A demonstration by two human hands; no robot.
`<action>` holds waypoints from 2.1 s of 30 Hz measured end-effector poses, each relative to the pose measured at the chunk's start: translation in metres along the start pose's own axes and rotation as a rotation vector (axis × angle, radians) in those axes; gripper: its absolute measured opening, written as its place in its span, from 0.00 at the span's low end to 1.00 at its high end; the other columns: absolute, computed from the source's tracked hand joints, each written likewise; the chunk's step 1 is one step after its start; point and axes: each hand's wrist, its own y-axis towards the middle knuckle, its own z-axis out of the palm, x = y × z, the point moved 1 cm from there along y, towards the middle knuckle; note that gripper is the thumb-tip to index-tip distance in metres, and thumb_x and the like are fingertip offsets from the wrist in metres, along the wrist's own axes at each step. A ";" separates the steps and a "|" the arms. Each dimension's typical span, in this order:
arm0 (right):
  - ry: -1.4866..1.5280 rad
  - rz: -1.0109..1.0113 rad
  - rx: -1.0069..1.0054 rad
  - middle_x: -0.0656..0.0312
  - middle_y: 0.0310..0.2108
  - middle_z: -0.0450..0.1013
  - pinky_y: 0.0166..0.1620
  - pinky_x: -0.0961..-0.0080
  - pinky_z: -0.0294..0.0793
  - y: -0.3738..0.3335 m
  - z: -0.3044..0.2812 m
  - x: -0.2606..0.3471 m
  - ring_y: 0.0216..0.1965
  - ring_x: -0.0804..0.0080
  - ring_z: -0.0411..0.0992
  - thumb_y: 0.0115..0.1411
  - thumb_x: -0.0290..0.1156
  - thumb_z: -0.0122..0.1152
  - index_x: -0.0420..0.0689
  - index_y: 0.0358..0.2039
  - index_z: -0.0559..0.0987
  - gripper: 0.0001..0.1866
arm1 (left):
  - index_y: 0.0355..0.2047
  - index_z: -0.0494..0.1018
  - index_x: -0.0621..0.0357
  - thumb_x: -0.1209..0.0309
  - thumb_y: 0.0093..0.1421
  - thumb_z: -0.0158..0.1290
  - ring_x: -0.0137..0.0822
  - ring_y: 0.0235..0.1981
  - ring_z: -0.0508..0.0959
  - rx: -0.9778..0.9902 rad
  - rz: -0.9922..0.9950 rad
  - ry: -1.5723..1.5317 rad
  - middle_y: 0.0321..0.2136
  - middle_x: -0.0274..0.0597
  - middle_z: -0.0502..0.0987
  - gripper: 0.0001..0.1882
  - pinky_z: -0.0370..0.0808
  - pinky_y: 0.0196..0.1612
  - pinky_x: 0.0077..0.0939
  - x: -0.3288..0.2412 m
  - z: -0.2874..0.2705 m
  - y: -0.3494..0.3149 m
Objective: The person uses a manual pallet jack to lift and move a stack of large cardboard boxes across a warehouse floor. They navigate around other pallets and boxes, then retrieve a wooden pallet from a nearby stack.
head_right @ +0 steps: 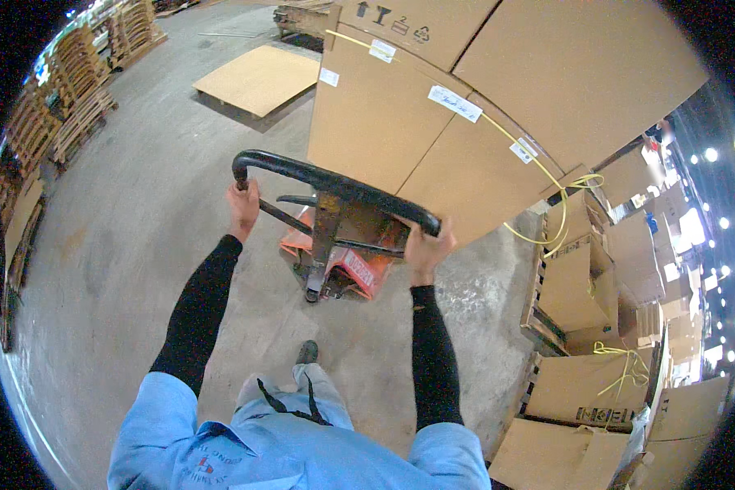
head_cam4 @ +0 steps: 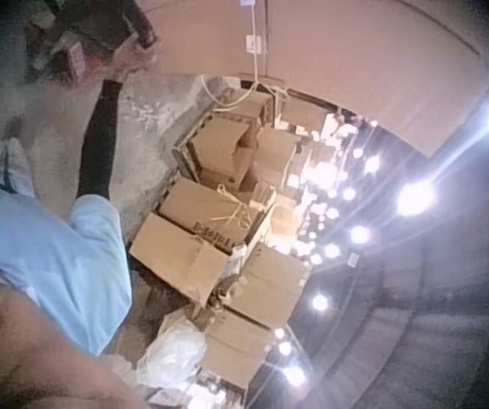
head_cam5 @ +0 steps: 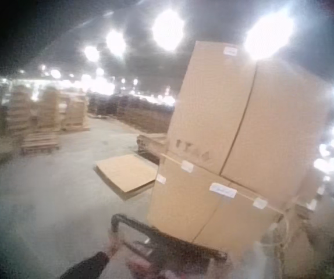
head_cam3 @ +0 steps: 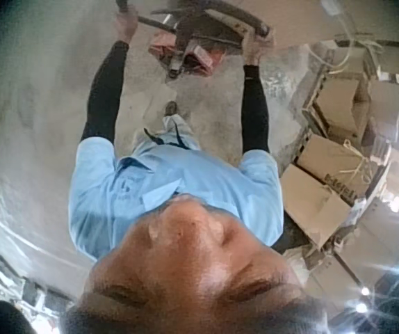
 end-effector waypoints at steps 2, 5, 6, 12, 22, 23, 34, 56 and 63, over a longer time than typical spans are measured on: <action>0.043 0.040 0.007 0.55 0.18 0.70 0.29 0.69 0.71 0.001 0.015 -0.001 0.20 0.66 0.70 0.44 0.23 0.65 0.40 0.25 0.72 0.10 | 0.17 0.68 0.62 0.65 0.64 0.50 0.25 0.17 0.69 0.142 -0.019 0.063 0.13 0.35 0.70 0.19 0.65 0.21 0.29 0.011 0.018 0.036; 0.021 0.034 0.004 0.55 0.18 0.68 0.30 0.68 0.70 0.012 0.042 -0.009 0.22 0.64 0.70 0.44 0.23 0.65 0.40 0.25 0.72 0.10 | 0.16 0.68 0.63 0.66 0.64 0.50 0.26 0.17 0.71 0.124 0.038 -0.025 0.13 0.35 0.70 0.20 0.66 0.21 0.28 0.026 0.055 0.075; 0.026 0.050 0.008 0.56 0.19 0.69 0.30 0.67 0.70 0.017 0.050 -0.013 0.23 0.63 0.70 0.45 0.24 0.66 0.40 0.25 0.72 0.10 | 0.17 0.69 0.63 0.66 0.64 0.50 0.26 0.17 0.71 0.140 0.022 -0.040 0.13 0.35 0.71 0.19 0.66 0.21 0.28 0.030 0.065 0.086; 0.020 -0.023 -0.104 0.60 0.20 0.69 0.32 0.76 0.69 0.033 0.086 -0.026 0.25 0.72 0.69 0.43 0.15 0.56 0.38 0.25 0.72 0.07 | 0.20 0.72 0.63 0.63 0.65 0.51 0.28 0.14 0.71 0.274 0.090 -0.080 0.12 0.36 0.72 0.19 0.66 0.19 0.31 0.049 0.121 0.135; -0.147 0.027 0.204 0.58 0.22 0.68 0.29 0.67 0.65 -0.146 0.038 0.045 0.25 0.64 0.68 0.57 0.30 0.63 0.43 0.25 0.73 0.09 | 0.45 0.69 0.60 0.58 0.68 0.47 0.39 0.48 0.75 0.384 -0.817 -1.280 0.46 0.41 0.74 0.17 0.70 0.53 0.34 0.197 0.031 0.059; -0.072 -0.008 0.180 0.57 0.22 0.69 0.31 0.67 0.65 -0.179 0.035 0.057 0.26 0.63 0.69 0.54 0.22 0.62 0.42 0.25 0.71 0.07 | 0.47 0.70 0.59 0.59 0.68 0.47 0.37 0.45 0.76 0.445 -0.761 -1.176 0.44 0.39 0.75 0.16 0.71 0.50 0.32 0.208 0.002 0.041; -0.198 0.081 1.335 0.59 0.30 0.76 0.49 0.60 0.65 -0.258 0.005 0.089 0.41 0.56 0.73 0.44 0.37 0.71 0.50 0.31 0.82 0.13 | 0.49 0.67 0.60 0.70 0.52 0.57 0.57 0.60 0.61 0.701 0.304 0.656 0.52 0.56 0.66 0.24 0.60 0.59 0.53 0.081 -0.196 -0.006; -0.333 0.270 1.843 0.53 0.37 0.79 0.42 0.56 0.75 -0.361 -0.003 0.033 0.39 0.52 0.77 0.51 0.52 0.62 0.54 0.48 0.79 0.25 | 0.31 0.78 0.59 0.63 0.42 0.57 0.56 0.33 0.80 1.903 0.351 0.605 0.25 0.55 0.78 0.16 0.76 0.35 0.50 0.079 -0.163 -0.083; -0.514 0.205 1.351 0.52 0.29 0.78 0.38 0.59 0.77 -0.155 0.017 0.074 0.33 0.53 0.78 0.49 0.48 0.64 0.49 0.36 0.82 0.18 | 0.30 0.77 0.56 0.62 0.43 0.58 0.53 0.27 0.80 1.440 0.683 0.590 0.23 0.51 0.78 0.14 0.76 0.28 0.49 -0.027 -0.063 0.014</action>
